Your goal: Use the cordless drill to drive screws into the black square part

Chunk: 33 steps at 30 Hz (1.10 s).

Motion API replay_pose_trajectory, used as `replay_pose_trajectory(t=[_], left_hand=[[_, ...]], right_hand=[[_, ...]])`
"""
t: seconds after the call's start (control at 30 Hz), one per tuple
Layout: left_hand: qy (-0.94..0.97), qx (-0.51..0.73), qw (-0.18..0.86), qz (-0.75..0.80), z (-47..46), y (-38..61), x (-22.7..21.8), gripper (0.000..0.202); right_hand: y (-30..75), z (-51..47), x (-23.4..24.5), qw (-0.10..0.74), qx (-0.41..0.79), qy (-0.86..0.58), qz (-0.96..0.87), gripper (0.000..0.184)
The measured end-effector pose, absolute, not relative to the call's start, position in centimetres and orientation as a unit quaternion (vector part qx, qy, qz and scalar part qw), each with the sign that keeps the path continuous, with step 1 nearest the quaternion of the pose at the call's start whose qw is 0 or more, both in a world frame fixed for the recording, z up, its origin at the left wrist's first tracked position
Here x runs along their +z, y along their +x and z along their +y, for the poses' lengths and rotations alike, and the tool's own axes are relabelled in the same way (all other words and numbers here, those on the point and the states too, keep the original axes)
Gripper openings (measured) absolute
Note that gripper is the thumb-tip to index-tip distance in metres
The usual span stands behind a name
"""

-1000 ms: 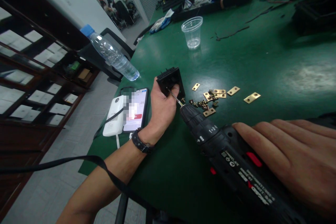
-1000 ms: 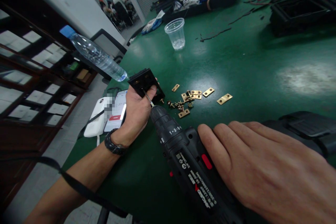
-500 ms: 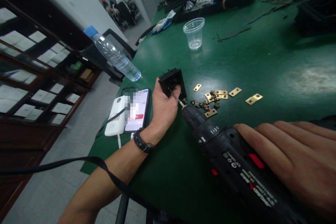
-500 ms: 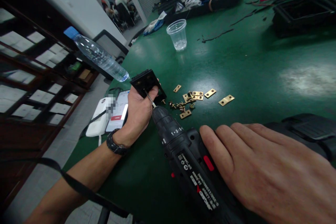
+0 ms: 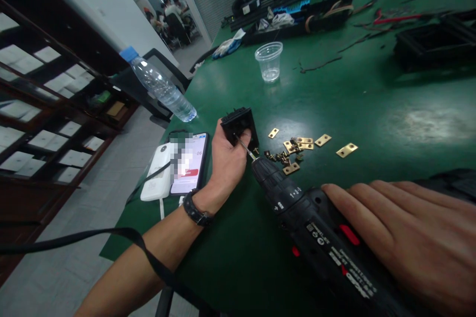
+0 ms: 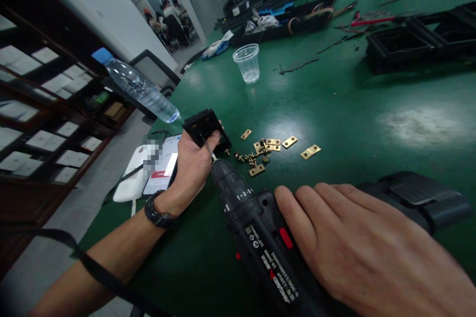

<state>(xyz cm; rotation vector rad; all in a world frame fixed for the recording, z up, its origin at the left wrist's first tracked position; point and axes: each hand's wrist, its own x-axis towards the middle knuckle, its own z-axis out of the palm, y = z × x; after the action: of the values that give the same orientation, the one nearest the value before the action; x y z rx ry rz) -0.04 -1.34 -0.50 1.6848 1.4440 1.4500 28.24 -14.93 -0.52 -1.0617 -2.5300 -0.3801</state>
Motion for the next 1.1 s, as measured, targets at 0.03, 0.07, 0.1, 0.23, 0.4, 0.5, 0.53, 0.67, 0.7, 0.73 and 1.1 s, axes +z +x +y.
replay_pose_trajectory(t=[0.03,0.07,0.1,0.23,0.4,0.5,0.53,0.67,0.7,0.73,1.1], left_hand=[[0.615,0.531,0.245,0.528,-1.3,-0.1,-0.6,0.030],[0.614,0.532,0.246,0.528,-1.3,-0.1,-0.6,0.030],[0.613,0.532,0.248,0.529,-1.3,-0.1,-0.7,0.031],[0.608,0.535,0.256,0.528,-1.3,-0.2,-0.8,0.034],[0.608,0.537,0.259,0.524,-1.3,-0.2,-0.8,0.033],[0.608,0.535,0.263,0.524,-1.3,-0.2,-0.8,0.031],[0.607,0.534,0.263,0.526,-1.3,-0.2,-0.7,0.030],[0.606,0.531,0.263,0.531,-1.4,-0.2,-0.7,0.030],[0.606,0.531,0.265,0.530,-1.4,-0.2,-0.7,0.031],[0.606,0.530,0.265,0.531,-1.4,-0.2,-0.8,0.031],[0.593,0.544,0.276,0.526,-1.4,0.1,-0.4,0.029]], right_hand=[[28.1,-15.0,-0.5,0.177,-0.139,-0.380,-0.897,0.046],[28.0,-15.0,-0.4,0.171,-0.143,-0.384,-0.896,0.048],[27.9,-15.1,-0.3,0.165,-0.145,-0.388,-0.895,0.049],[27.4,-15.0,0.5,0.163,-0.173,-0.387,-0.891,0.046],[26.6,-14.1,2.4,0.178,-0.221,-0.365,-0.887,0.041],[26.4,-13.7,3.2,0.187,-0.221,-0.348,-0.892,0.036],[26.3,-13.6,3.4,0.187,-0.219,-0.350,-0.892,0.035],[26.4,-13.6,3.4,0.182,-0.213,-0.357,-0.891,0.035],[26.4,-13.6,3.3,0.181,-0.211,-0.357,-0.892,0.035],[26.4,-13.6,3.2,0.179,-0.208,-0.357,-0.893,0.035],[26.5,-13.8,3.0,0.158,-0.188,-0.373,-0.895,0.034]])
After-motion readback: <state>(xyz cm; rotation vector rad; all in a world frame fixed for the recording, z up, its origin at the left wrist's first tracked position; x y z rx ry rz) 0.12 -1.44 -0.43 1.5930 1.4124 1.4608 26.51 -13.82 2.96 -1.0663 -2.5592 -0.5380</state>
